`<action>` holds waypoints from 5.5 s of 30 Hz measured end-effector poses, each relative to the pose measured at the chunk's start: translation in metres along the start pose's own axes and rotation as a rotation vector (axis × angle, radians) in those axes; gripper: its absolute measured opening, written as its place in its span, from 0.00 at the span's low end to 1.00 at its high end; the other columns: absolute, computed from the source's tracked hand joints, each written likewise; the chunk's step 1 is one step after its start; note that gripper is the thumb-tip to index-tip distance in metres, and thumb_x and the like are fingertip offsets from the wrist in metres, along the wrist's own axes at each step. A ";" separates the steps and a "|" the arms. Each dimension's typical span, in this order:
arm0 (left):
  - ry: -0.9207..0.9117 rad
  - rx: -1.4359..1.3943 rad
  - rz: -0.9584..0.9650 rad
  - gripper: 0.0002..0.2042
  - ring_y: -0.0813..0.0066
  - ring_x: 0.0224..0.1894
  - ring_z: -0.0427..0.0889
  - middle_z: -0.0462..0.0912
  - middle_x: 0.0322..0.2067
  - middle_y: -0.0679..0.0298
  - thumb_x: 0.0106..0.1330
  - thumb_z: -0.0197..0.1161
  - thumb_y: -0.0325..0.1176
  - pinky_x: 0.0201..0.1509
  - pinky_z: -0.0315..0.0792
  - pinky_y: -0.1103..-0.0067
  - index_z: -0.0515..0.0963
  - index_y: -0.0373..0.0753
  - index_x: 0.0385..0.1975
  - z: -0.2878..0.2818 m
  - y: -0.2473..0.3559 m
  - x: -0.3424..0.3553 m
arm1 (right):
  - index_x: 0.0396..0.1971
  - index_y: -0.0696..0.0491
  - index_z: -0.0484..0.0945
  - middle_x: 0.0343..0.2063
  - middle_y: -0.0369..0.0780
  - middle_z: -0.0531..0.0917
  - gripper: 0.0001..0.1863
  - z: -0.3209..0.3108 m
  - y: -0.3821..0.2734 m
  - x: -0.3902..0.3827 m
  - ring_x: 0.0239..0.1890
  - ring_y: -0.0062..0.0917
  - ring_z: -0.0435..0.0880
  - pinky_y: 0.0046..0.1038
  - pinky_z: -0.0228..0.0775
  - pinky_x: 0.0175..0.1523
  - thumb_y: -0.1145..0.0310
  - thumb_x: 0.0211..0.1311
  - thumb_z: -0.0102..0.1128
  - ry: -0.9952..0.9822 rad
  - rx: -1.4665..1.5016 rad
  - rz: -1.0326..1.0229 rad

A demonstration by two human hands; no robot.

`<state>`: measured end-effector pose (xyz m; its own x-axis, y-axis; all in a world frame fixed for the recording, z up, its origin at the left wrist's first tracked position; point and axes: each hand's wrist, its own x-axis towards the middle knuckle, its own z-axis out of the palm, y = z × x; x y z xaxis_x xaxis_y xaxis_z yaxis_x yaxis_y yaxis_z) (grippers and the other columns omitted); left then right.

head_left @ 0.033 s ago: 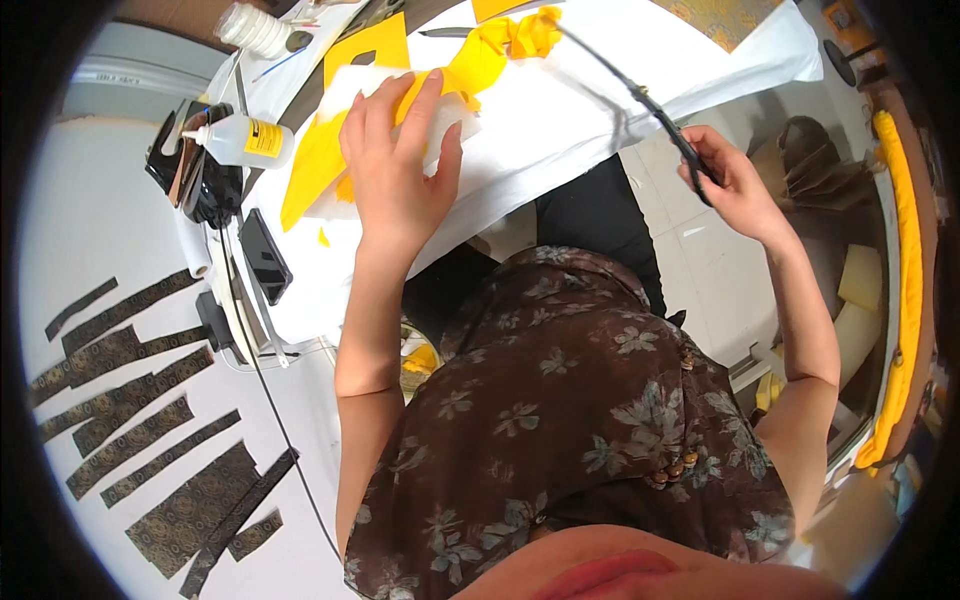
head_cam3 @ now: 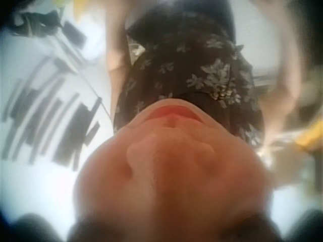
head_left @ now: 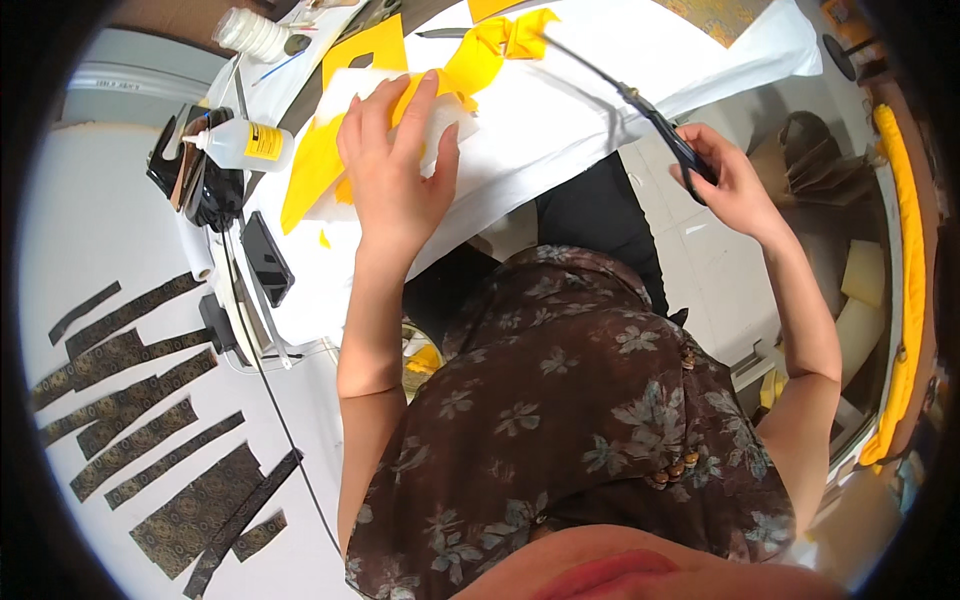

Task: The person irons a yellow fabric piece on a white foam pad, then uses scissors to trim the fabric around a template. They continue cutting additional yellow fabric pieces and apply glue to the foam pad with a brush.

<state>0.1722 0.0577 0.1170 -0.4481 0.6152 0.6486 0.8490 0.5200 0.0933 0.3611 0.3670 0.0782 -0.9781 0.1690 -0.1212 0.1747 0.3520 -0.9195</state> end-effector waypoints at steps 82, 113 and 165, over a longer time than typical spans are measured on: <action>-0.545 -0.904 -0.629 0.08 0.90 0.35 0.73 0.78 0.33 0.75 0.67 0.64 0.26 0.46 0.70 0.91 0.71 0.42 0.28 -0.080 -0.143 -0.003 | 0.46 0.59 0.83 0.27 0.34 0.78 0.28 -0.008 -0.168 0.213 0.26 0.14 0.73 0.16 0.62 0.25 0.73 0.38 0.79 -0.680 -0.468 -0.626; -0.213 -0.689 -0.151 0.04 0.71 0.45 0.73 0.72 0.38 0.64 0.71 0.55 0.23 0.59 0.68 0.79 0.67 0.38 0.37 -0.071 -0.119 -0.017 | 0.43 0.63 0.84 0.26 0.37 0.79 0.28 -0.015 -0.166 0.211 0.22 0.17 0.71 0.20 0.59 0.23 0.70 0.36 0.80 -0.559 -0.642 -0.719; 0.069 0.061 -0.248 0.28 0.63 0.58 0.74 0.76 0.56 0.62 0.52 0.70 0.29 0.64 0.67 0.66 0.76 0.37 0.57 -0.049 -0.003 -0.071 | 0.42 0.60 0.83 0.21 0.32 0.71 0.25 0.030 -0.174 0.225 0.22 0.15 0.65 0.21 0.52 0.26 0.69 0.41 0.80 -0.786 -0.469 -0.631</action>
<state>0.2152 -0.0160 0.1076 -0.6186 0.4240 0.6615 0.6963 0.6859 0.2115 0.1069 0.3165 0.1993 -0.6767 -0.7353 -0.0375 -0.5166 0.5105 -0.6874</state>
